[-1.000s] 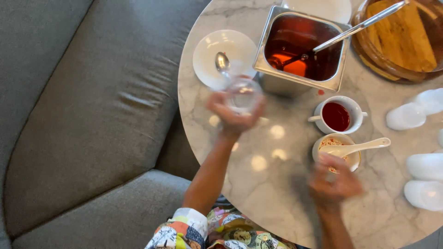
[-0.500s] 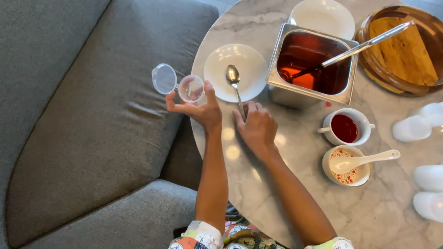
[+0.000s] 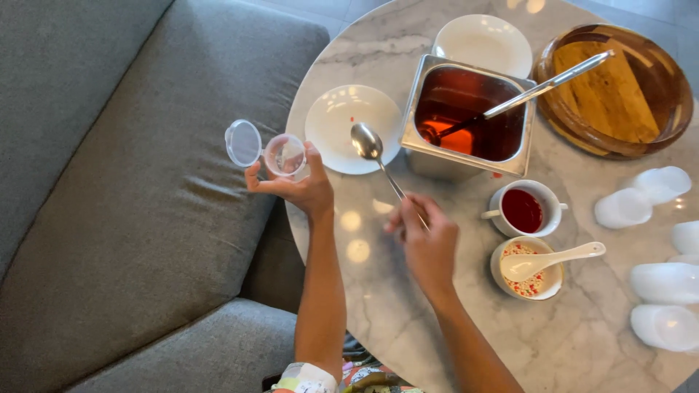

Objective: Preparing small dessert cups by filling them with syrup and toppings using spoons and a ladle.

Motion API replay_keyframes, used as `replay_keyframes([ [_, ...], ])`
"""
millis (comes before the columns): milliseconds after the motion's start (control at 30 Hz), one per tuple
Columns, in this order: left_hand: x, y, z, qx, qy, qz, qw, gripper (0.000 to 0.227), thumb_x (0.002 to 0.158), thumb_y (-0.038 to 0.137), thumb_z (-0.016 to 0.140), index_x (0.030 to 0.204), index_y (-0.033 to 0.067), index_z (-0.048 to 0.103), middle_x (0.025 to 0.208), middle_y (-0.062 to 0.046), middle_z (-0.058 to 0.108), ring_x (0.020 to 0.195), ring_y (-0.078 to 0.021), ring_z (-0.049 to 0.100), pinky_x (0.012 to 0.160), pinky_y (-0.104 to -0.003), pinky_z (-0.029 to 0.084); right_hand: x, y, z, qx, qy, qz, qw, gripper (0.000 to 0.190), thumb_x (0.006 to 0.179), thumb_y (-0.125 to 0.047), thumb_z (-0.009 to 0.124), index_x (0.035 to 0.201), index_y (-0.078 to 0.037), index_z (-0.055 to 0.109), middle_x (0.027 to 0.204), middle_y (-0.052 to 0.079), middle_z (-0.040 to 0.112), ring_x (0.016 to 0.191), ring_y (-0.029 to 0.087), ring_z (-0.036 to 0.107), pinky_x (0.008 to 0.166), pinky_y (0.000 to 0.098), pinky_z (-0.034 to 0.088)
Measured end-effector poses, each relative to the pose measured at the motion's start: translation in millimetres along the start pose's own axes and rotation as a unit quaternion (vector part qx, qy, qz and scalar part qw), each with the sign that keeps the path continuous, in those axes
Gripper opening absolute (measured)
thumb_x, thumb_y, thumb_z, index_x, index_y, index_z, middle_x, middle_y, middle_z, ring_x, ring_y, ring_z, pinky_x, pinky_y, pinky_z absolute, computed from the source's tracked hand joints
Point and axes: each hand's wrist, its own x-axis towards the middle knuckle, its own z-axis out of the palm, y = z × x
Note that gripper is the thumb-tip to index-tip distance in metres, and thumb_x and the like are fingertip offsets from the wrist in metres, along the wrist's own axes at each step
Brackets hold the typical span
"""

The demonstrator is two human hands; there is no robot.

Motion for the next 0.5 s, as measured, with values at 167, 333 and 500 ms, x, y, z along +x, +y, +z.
replay_keyframes([
  [167, -3.7, 32.5, 12.1, -0.046, -0.061, -0.011, 0.997, 0.068, 0.085, -0.001, 0.075, 0.120, 0.0176, 0.020, 0.115, -0.029, 0.055, 0.087, -0.0323, 0.066, 0.068, -0.034, 0.062, -36.1, -40.2, -67.1, 0.113, 0.041, 0.060, 0.991, 0.030, 0.097, -0.008, 0.062, 0.125, 0.002, 0.066, 0.070, 0.015, 0.068, 0.056, 0.023, 0.067, 0.050, 0.0279, 0.049],
  [333, -23.6, 39.8, 11.0, -0.105, -0.165, -0.077, 0.978, 0.086, 0.085, -0.001, 0.083, 0.141, 0.0167, 0.021, 0.135, -0.028, 0.054, 0.123, -0.0361, 0.064, 0.093, -0.048, 0.067, -13.7, -38.1, -118.6, 0.202, 0.087, -0.057, 0.974, 0.025, 0.102, -0.008, 0.059, 0.125, -0.002, 0.066, 0.089, 0.021, 0.070, 0.072, 0.032, 0.071, 0.063, 0.0307, 0.051],
  [500, -29.7, 41.1, 13.9, -0.103, -0.284, -0.113, 0.947, 0.055, 0.084, 0.006, 0.083, 0.129, 0.0024, 0.052, 0.126, -0.019, 0.069, 0.121, -0.0298, 0.068, 0.084, -0.035, 0.066, 19.6, -53.4, -123.7, 0.232, 0.105, -0.073, 0.964, 0.025, 0.104, -0.011, 0.058, 0.123, 0.002, 0.067, 0.100, 0.019, 0.075, 0.092, 0.034, 0.078, 0.088, 0.0318, 0.066],
])
